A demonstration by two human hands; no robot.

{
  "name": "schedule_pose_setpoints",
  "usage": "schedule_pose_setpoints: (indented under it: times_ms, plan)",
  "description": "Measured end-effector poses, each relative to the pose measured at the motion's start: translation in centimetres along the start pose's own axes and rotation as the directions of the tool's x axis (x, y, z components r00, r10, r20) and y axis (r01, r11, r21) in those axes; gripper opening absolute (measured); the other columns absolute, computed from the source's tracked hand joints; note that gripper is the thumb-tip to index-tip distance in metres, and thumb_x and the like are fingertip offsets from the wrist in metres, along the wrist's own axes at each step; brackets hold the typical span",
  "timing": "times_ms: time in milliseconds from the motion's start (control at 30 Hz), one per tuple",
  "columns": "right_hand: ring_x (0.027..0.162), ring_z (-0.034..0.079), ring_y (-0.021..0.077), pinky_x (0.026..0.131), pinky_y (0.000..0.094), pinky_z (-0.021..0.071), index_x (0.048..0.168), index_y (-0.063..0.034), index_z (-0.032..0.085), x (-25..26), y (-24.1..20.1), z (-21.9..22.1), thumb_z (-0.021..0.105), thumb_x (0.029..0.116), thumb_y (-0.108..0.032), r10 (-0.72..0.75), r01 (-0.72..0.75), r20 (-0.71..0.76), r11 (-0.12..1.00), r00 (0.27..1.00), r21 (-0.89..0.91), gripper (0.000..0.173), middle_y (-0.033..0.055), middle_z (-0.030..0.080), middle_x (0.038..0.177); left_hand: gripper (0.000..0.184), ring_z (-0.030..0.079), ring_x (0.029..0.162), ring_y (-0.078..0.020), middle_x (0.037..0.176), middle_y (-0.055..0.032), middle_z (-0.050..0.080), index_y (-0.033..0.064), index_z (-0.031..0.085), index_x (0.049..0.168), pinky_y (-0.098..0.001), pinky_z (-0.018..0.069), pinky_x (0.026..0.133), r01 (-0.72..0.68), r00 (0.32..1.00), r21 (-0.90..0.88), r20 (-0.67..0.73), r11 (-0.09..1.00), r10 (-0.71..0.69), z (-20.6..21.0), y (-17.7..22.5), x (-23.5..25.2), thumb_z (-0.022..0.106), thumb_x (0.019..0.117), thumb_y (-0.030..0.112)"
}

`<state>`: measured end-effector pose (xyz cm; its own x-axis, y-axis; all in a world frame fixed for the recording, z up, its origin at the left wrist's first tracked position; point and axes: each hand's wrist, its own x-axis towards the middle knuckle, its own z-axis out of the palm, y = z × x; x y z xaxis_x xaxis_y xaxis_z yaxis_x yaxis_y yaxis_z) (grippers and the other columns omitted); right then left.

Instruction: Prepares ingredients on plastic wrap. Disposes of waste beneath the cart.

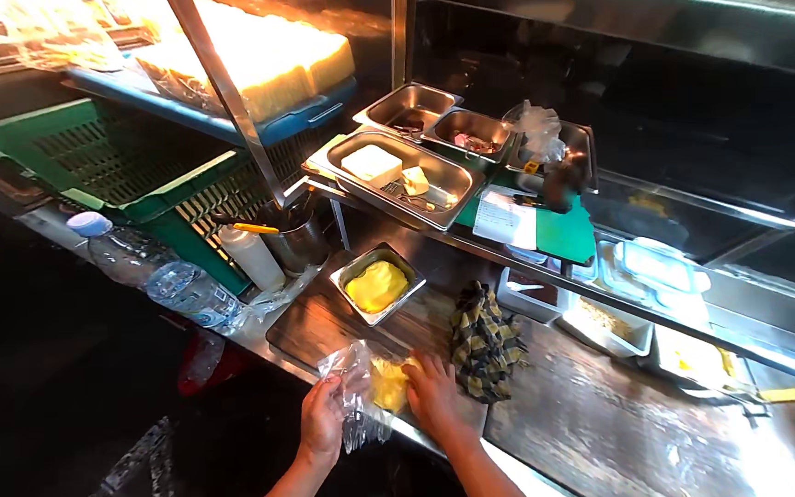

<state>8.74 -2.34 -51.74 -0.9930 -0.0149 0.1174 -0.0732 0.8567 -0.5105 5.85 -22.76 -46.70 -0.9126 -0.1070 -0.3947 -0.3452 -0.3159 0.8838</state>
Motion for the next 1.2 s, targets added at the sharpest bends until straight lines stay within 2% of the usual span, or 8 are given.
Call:
schedule_pose_setpoints:
  times_ms: [100, 267, 467, 600, 800, 900, 1000, 1200]
  plan:
    - [0.12, 0.065, 0.0279, 0.085, 0.0529, 0.056, 0.106, -0.0272, 0.073, -1.2, 0.5, 1.2, 0.069, 0.0895, -0.019, -0.297, 0.274, -0.107, 0.943, 0.949, -0.19, 0.019, 0.0043, 0.068, 0.13, 0.036, 0.076, 0.084, -0.0306, 0.097, -0.0201, 0.075, -0.0048, 0.058, 0.108, -0.0447, 0.0641, 0.073, 0.006, 0.999, -0.036, -0.031, 0.999, -0.007, 0.1, 0.3, 0.2, 0.03, 0.1051, 0.017]
    - [0.121, 0.064, 0.0316, 0.089, 0.0518, 0.0566, 0.109, -0.0227, 0.074, -0.9, 0.0, 0.6, 0.071, 0.0877, -0.013, -0.321, 0.326, 0.058, 0.932, 0.945, -0.16, 0.024, 0.0112, 0.065, 0.136, 0.04, 0.074, 0.101, -0.0351, 0.114, -0.0241, 0.073, -0.0089, 0.057, 0.119, -0.0473, 0.0629, 0.086, -0.086, 0.987, 0.031, 0.139, 0.996, 0.081, -0.5, 0.4, 0.3, 0.031, 0.1024, 0.016]
    - [0.122, 0.061, 0.0365, 0.096, 0.0512, 0.0533, 0.11, -0.012, 0.074, 1.1, -2.2, -1.2, 0.062, 0.091, -0.006, -0.144, 0.177, 0.306, 0.981, 0.941, -0.084, 0.023, 0.0209, 0.063, 0.131, 0.033, 0.064, 0.125, -0.0218, 0.13, -0.0163, 0.069, -0.0046, 0.07, 0.112, -0.0355, 0.0505, 0.107, -0.296, 0.908, 0.156, 0.352, 0.943, 0.227, -0.2, -0.9, -0.5, 0.044, 0.0956, 0.01]
    - [0.117, 0.063, 0.0358, 0.097, 0.051, 0.0526, 0.125, -0.01, 0.069, 2.0, -3.0, -1.2, 0.059, 0.0909, -0.002, -0.046, 0.07, 0.327, 0.996, 0.944, -0.061, 0.037, 0.0187, 0.066, 0.122, 0.024, 0.07, 0.101, -0.0102, 0.112, -0.0059, 0.076, 0.006, 0.074, 0.093, -0.0276, 0.0567, 0.091, -0.351, 0.869, 0.166, 0.424, 0.922, 0.255, 0.4, -1.3, -1.4, 0.052, 0.0964, 0.016]
    - [0.116, 0.066, 0.0278, 0.1, 0.0426, 0.055, 0.135, -0.0017, 0.054, 1.4, -2.2, -0.4, 0.078, 0.085, -0.018, 0.263, -0.331, 0.209, 0.835, 0.942, 0.439, 0.058, 0.0186, 0.063, 0.13, 0.038, 0.06, 0.131, -0.0235, 0.137, -0.0167, 0.065, -0.0057, 0.067, 0.119, -0.0378, 0.0472, 0.112, -0.337, 0.843, 0.177, 0.495, 0.925, 0.212, 1.3, -2.1, -0.4, 0.041, 0.1021, 0.015]
    - [0.118, 0.064, 0.0211, 0.102, 0.0344, 0.0558, 0.133, 0.0036, 0.054, 0.2, -1.4, 1.5, 0.081, 0.0776, -0.009, 0.294, -0.247, 0.053, 0.674, 0.954, 0.697, 0.063, 0.018, 0.061, 0.132, 0.038, 0.064, 0.125, -0.0233, 0.131, -0.0176, 0.069, -0.0065, 0.067, 0.117, -0.037, 0.0499, 0.108, -0.263, 0.901, 0.169, 0.394, 0.95, 0.179, 1.3, -2.7, 0.3, 0.04, 0.1012, 0.014]
    - [0.12, 0.065, 0.0202, 0.101, 0.033, 0.0578, 0.128, 0.0048, 0.06, -0.4, -1.5, 1.6, 0.075, 0.0827, 0.0, 0.273, -0.186, 0.018, 0.605, 0.962, 0.774, 0.048, 0.0176, 0.062, 0.133, 0.04, 0.066, 0.122, -0.0271, 0.128, -0.0199, 0.07, -0.0079, 0.065, 0.119, -0.0395, 0.0525, 0.105, -0.199, 0.941, 0.115, 0.301, 0.973, 0.157, 0.8, -2.7, 1.0, 0.037, 0.1016, 0.015]
    - [0.119, 0.069, 0.0228, 0.099, 0.0381, 0.0591, 0.119, -0.0044, 0.073, 0.2, -2.8, 1.6, 0.06, 0.0941, 0.004, -0.253, 0.27, -0.098, 0.864, 0.963, 0.425, 0.029, 0.0138, 0.069, 0.129, 0.039, 0.071, 0.102, -0.0227, 0.118, -0.0186, 0.073, -0.0048, 0.062, 0.11, -0.0358, 0.0581, 0.086, -0.094, 0.992, 0.038, 0.089, 0.995, 0.091, -0.5, -1.8, 1.6, 0.029, 0.104, 0.016]
